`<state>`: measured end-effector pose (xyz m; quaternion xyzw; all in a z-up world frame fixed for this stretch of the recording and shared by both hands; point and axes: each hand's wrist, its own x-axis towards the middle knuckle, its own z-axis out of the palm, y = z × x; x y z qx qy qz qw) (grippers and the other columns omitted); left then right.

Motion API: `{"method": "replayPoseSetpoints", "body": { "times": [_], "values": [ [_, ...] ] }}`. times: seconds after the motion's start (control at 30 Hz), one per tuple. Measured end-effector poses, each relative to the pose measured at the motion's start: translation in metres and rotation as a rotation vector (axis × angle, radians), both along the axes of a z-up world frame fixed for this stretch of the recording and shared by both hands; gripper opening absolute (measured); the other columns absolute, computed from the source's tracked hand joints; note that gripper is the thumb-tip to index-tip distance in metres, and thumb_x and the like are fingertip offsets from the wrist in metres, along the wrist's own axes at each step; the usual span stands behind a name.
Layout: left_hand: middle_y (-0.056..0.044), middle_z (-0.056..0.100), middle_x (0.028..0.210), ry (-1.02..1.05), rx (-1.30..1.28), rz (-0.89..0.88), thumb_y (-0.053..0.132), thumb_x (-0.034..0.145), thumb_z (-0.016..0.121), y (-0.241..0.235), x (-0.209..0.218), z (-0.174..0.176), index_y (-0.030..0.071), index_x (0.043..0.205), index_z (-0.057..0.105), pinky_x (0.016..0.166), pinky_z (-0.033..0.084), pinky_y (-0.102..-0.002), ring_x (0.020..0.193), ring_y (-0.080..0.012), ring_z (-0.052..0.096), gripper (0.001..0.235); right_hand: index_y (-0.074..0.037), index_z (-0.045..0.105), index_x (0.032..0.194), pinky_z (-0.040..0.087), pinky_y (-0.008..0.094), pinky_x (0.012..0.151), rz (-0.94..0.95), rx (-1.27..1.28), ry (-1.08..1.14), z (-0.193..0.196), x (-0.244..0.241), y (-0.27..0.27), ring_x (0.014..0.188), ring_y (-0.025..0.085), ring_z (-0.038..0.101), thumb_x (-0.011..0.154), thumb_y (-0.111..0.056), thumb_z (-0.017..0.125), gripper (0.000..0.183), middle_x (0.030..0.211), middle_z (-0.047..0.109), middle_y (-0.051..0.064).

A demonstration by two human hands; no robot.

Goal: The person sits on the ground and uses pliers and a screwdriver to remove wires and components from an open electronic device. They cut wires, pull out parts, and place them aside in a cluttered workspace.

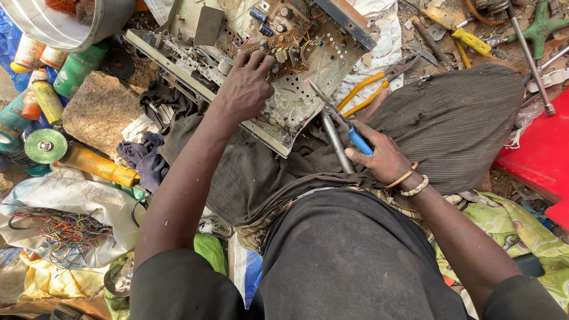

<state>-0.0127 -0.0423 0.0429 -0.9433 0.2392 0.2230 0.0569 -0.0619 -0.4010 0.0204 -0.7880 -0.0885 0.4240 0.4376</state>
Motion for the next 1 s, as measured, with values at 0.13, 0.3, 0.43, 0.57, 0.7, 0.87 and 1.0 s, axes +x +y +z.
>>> {"method": "replayPoseSetpoints", "body": {
  "times": [0.13,0.3,0.43,0.57,0.7,0.87,1.0],
  "values": [
    [-0.007,0.063,0.135,-0.139,-0.261,0.092,0.01,0.095,0.065,0.018,-0.008,-0.011,0.017,0.09,0.079,0.105,0.044,-0.042,0.122,-0.0233,0.053,0.016,-0.001,0.049,0.149,0.049,0.047,0.099,0.088,-0.041,-0.214,0.008,0.005,0.012,0.119,0.039,0.063,0.087,-0.044,0.078,0.081,0.135,0.062,0.026],
    [-0.007,0.068,0.095,-0.132,-0.243,0.208,0.025,0.098,0.067,0.024,-0.002,-0.009,0.011,0.091,0.076,0.092,0.044,-0.043,0.097,-0.0235,0.058,0.018,-0.006,0.05,0.149,0.052,0.046,0.098,0.118,-0.131,-0.156,0.024,0.018,0.018,0.114,0.038,0.066,0.084,-0.037,0.076,0.076,0.126,0.065,0.022],
    [-0.004,0.059,0.069,0.206,0.081,0.243,0.018,0.11,0.056,0.007,0.01,-0.003,0.011,0.084,0.069,0.095,0.044,-0.038,0.081,-0.02,0.06,0.03,-0.004,0.05,0.147,0.051,0.047,0.096,0.077,-0.088,-0.196,0.027,0.03,0.015,0.114,0.039,0.065,0.084,-0.036,0.079,0.076,0.127,0.064,0.022],
    [-0.004,0.057,0.064,0.328,0.32,0.134,0.039,0.099,0.06,-0.025,0.0,-0.014,0.011,0.09,0.065,0.094,0.04,-0.042,0.079,-0.0215,0.058,0.03,-0.006,0.051,0.147,0.053,0.047,0.097,0.067,-0.079,-0.184,0.023,0.034,0.017,0.113,0.038,0.067,0.082,-0.035,0.079,0.076,0.125,0.066,0.02],
    [-0.005,0.06,0.072,0.286,0.431,0.094,0.03,0.094,0.061,-0.038,-0.013,-0.038,0.008,0.089,0.067,0.086,0.043,-0.042,0.081,-0.0213,0.06,0.023,-0.006,0.051,0.148,0.052,0.047,0.096,0.109,-0.073,-0.192,0.022,0.03,0.014,0.114,0.039,0.065,0.084,-0.035,0.078,0.075,0.129,0.063,0.022],
    [-0.008,0.066,0.081,0.183,0.163,0.279,0.01,0.093,0.062,-0.006,-0.019,-0.044,0.008,0.088,0.068,0.075,0.051,-0.041,0.082,-0.0224,0.063,0.008,-0.007,0.05,0.148,0.053,0.046,0.095,0.108,-0.055,-0.158,0.023,0.028,0.014,0.113,0.039,0.066,0.084,-0.035,0.077,0.075,0.129,0.062,0.023],
    [-0.011,0.067,0.078,0.138,-0.01,0.304,0.007,0.093,0.06,0.011,-0.016,-0.035,0.007,0.087,0.067,0.086,0.053,-0.04,0.073,-0.0248,0.062,0.009,-0.004,0.052,0.145,0.052,0.048,0.094,0.08,-0.045,-0.236,0.022,0.029,0.011,0.112,0.042,0.065,0.083,-0.034,0.079,0.074,0.126,0.063,0.025]
  ]
}}
